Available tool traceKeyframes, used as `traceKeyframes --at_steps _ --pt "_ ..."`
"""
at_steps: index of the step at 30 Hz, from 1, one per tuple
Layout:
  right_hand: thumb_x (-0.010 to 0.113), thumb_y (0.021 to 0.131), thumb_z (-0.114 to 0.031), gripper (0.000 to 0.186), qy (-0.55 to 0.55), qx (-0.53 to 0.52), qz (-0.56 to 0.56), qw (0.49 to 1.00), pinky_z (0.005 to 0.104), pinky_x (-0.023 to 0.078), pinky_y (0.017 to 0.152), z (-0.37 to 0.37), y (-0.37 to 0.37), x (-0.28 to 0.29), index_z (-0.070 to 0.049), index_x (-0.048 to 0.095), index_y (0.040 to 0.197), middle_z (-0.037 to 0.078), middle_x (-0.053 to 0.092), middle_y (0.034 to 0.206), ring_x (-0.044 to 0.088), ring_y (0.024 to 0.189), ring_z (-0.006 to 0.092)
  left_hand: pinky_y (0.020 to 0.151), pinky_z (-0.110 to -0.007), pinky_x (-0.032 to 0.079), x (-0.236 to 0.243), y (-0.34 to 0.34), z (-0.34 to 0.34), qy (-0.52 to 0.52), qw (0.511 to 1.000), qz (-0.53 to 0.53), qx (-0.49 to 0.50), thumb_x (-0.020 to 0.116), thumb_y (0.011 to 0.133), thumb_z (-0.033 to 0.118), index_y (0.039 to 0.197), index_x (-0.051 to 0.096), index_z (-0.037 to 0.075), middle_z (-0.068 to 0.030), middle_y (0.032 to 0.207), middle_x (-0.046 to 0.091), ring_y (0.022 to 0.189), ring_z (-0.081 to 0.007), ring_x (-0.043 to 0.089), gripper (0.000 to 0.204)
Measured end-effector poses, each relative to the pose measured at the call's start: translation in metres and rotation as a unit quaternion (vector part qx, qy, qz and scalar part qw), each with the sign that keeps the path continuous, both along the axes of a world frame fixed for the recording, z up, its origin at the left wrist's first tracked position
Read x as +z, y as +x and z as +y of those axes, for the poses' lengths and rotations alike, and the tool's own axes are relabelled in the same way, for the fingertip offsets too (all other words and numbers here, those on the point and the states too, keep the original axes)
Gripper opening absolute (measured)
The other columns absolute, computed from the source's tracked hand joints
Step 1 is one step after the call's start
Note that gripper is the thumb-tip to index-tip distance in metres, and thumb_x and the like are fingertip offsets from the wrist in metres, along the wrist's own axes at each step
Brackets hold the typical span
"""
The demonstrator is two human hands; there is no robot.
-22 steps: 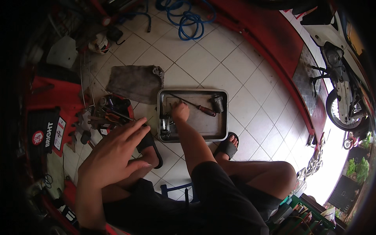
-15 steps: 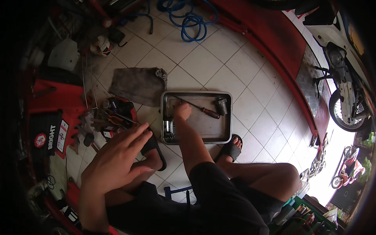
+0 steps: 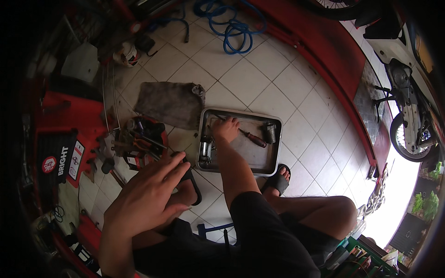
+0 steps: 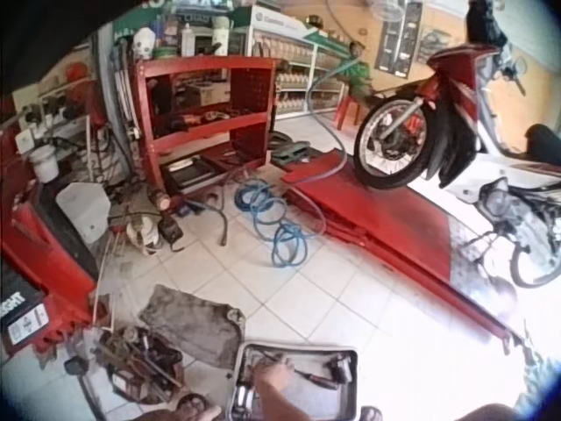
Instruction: The person disassembles a motorcycle starter motor on a metal tray, removing screws and internal components. They then use a screwdriver to work on a cylindrical metal part, likely a solenoid, before placing the tools back on the tray.
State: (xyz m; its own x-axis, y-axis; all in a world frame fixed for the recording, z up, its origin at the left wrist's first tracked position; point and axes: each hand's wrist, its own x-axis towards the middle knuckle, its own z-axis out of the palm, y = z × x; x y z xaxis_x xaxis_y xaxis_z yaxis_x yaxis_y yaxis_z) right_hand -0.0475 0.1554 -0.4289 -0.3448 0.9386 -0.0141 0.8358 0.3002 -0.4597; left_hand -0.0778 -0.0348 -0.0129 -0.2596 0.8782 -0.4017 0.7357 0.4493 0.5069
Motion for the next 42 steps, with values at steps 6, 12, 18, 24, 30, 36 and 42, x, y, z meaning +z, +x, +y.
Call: traceKeyframes --at_steps 6,12,18,24,30,36,42 --pt "0.064 0.083 -0.034 0.028 0.023 0.335 -0.083 0.938 0.0442 0.041 0.100 0.041 0.023 -0.012 -0.014 0.074 0.100 0.011 0.064 0.113 0.054 0.117 0.0300 0.107 -0.044 0.044 -0.030 0.008 0.011 -0.002 1.000 -0.007 -0.023 0.077 0.084 0.027 0.130 0.056 -0.002 -0.0163 0.130 0.059 0.120 -0.0363 0.058 0.057" --pt "0.060 0.090 -0.034 0.035 -0.004 0.563 -0.148 0.813 0.0454 0.039 0.106 0.047 0.034 -0.015 -0.007 0.069 0.111 0.013 0.064 0.119 0.051 0.125 0.0300 0.096 -0.044 0.050 -0.073 0.018 0.025 -0.042 0.998 -0.046 -0.001 0.076 0.084 0.026 0.114 0.063 0.001 -0.0130 0.106 0.066 0.098 -0.0360 0.066 0.042" --pt "0.060 0.088 -0.031 0.034 -0.154 0.516 -0.112 0.835 0.0456 0.042 0.105 0.046 0.047 -0.023 -0.006 0.069 0.109 0.014 0.065 0.121 0.058 0.121 0.0286 0.094 -0.043 0.051 -0.081 0.033 0.039 -0.075 0.995 -0.007 -0.058 0.077 0.084 0.028 0.122 0.063 0.002 -0.0133 0.116 0.064 0.106 -0.0355 0.064 0.048" --pt "0.058 0.085 -0.021 0.030 -0.028 0.520 -0.110 0.847 0.0448 0.050 0.098 0.070 0.075 0.002 -0.006 0.068 0.110 0.017 0.067 0.115 0.062 0.116 0.0325 0.094 -0.043 0.051 -0.084 0.036 0.054 -0.069 0.996 -0.014 -0.054 0.077 0.084 0.029 0.123 0.063 0.001 -0.0132 0.118 0.064 0.107 -0.0348 0.063 0.049" --pt "0.059 0.086 -0.017 0.030 -0.170 0.443 -0.233 0.849 0.0441 0.053 0.092 0.101 0.104 0.003 -0.005 0.066 0.113 0.015 0.065 0.120 0.062 0.116 0.0320 0.093 -0.043 0.052 -0.086 0.038 0.074 -0.074 0.995 -0.024 -0.069 0.077 0.085 0.029 0.124 0.062 0.000 -0.0136 0.117 0.065 0.106 -0.0330 0.065 0.050" --pt "0.054 0.093 -0.013 0.027 -0.091 0.504 -0.263 0.818 0.0439 0.057 0.090 0.094 0.142 0.023 -0.001 0.064 0.115 0.018 0.065 0.124 0.064 0.117 0.0316 0.093 -0.042 0.053 -0.090 0.056 0.081 -0.052 0.995 -0.013 -0.079 0.076 0.086 0.027 0.124 0.063 0.002 -0.0139 0.120 0.065 0.108 -0.0331 0.066 0.047" --pt "0.052 0.091 -0.015 0.030 -0.104 0.519 -0.197 0.825 0.0434 0.057 0.087 0.128 0.172 0.089 -0.001 0.067 0.112 0.023 0.068 0.112 0.071 0.100 0.0360 0.085 -0.040 0.055 -0.127 0.054 0.078 -0.051 0.994 -0.042 -0.089 0.078 0.084 0.029 0.118 0.067 0.005 -0.0108 0.110 0.069 0.095 -0.0306 0.070 0.043"
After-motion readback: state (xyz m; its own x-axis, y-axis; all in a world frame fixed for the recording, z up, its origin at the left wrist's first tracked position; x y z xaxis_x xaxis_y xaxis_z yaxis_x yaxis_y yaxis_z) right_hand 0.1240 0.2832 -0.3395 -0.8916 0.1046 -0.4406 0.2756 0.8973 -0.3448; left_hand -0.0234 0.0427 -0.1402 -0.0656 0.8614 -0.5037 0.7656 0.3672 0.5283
